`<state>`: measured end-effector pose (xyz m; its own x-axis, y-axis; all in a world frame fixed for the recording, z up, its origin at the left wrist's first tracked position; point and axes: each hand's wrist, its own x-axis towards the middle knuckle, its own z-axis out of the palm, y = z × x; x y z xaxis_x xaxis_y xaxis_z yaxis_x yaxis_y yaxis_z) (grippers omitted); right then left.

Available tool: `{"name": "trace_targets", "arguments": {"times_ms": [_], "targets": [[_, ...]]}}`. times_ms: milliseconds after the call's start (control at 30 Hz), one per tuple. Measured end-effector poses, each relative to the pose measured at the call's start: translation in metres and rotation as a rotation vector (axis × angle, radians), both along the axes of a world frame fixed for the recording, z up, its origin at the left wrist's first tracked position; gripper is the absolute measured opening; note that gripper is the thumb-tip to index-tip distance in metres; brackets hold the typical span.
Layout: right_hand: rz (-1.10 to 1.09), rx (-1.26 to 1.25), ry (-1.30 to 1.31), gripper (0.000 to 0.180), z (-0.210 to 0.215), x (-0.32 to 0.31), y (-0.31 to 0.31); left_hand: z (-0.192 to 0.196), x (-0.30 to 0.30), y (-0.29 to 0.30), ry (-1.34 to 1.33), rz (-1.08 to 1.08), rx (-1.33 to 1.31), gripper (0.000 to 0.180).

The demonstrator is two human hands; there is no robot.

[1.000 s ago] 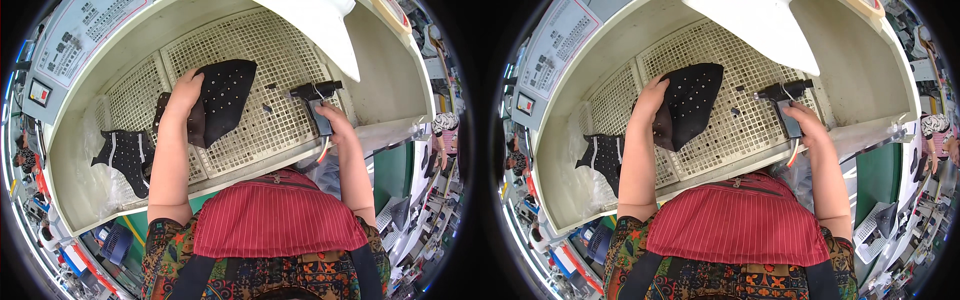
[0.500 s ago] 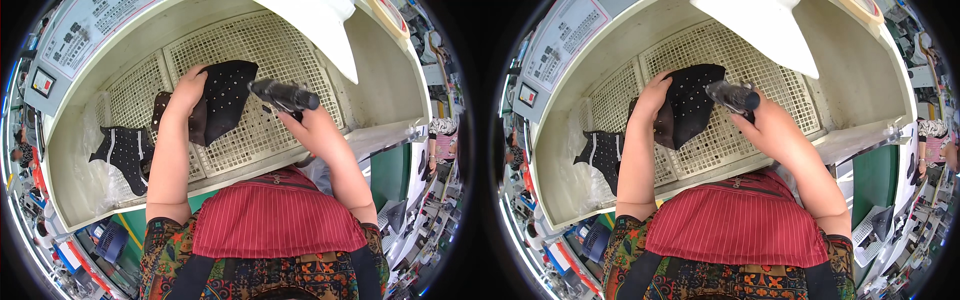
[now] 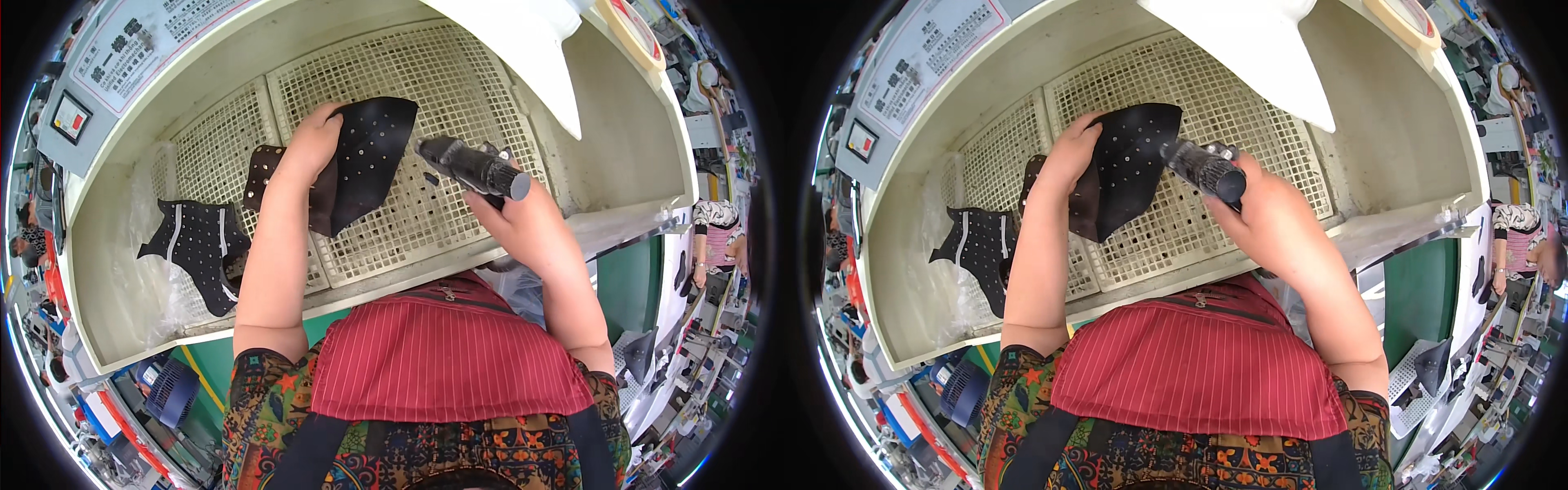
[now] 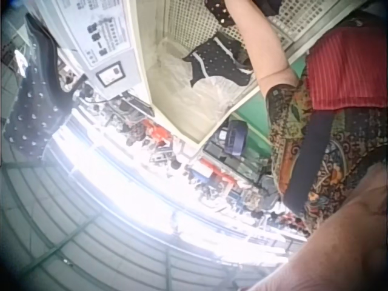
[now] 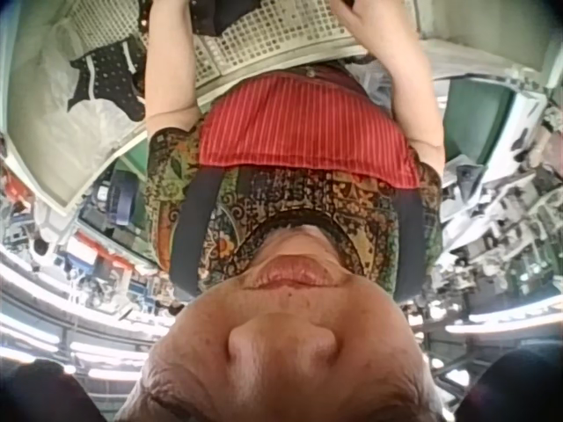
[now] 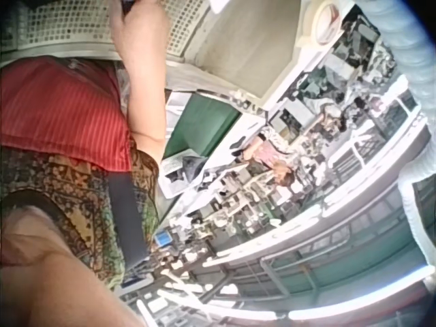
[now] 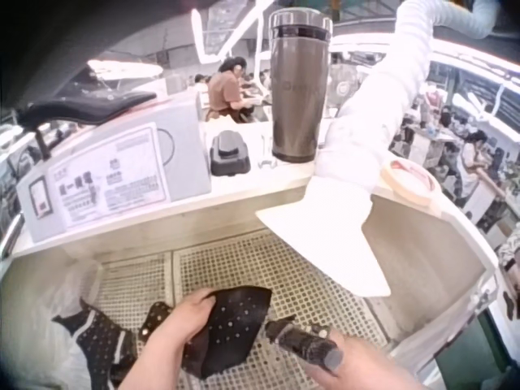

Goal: The person uses scissors to trim excess threads from a piece of red fabric. They then pick up a black fabric piece with studs from a white basket and use a handheld trimming tool to remove loose threads from its edges. The person repeats this process with another black fabric piece, placing the finished items back into the basket.

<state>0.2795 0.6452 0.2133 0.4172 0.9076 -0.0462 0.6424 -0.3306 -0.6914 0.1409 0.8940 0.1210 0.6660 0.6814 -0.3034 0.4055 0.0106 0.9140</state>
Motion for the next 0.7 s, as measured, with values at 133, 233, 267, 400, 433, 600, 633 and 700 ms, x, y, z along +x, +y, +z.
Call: {"name": "trace_targets", "arguments": {"times_ms": [133, 233, 267, 400, 433, 600, 633, 700], "targets": [[-0.127, -0.019, -0.075, 0.031, -0.007, 0.003, 0.014, 0.01, 0.003, -0.006, 0.073, -0.07, 0.149, 0.033], [-0.145, 0.043, -0.049, 0.03, 0.0, 0.007, 0.002, 0.007, 0.001, -0.005, 0.08, -0.087, 0.201, 0.034], [-0.167, 0.006, -0.055, 0.029, 0.003, 0.007, -0.002, 0.009, 0.0, -0.005, 0.079, -0.086, 0.196, 0.034], [-0.101, -0.056, -0.002, 0.03, 0.01, 0.003, -0.018, 0.004, 0.0, -0.004, 0.05, -0.077, 0.099, 0.034], [-0.07, -0.076, 0.004, 0.03, 0.013, 0.0, -0.021, 0.003, 0.0, -0.003, 0.048, -0.081, 0.142, 0.035], [0.011, -0.113, 0.022, 0.031, 0.007, -0.002, -0.027, 0.003, -0.011, -0.009, 0.109, -0.128, 0.347, 0.045], [-0.002, -0.07, 0.06, 0.031, 0.007, -0.001, -0.027, 0.01, -0.014, -0.017, 0.204, -0.147, 0.392, 0.05], [-0.022, 0.015, 0.139, 0.032, 0.007, 0.0, -0.028, 0.029, -0.026, -0.039, 0.402, -0.182, 0.478, 0.059]]}}
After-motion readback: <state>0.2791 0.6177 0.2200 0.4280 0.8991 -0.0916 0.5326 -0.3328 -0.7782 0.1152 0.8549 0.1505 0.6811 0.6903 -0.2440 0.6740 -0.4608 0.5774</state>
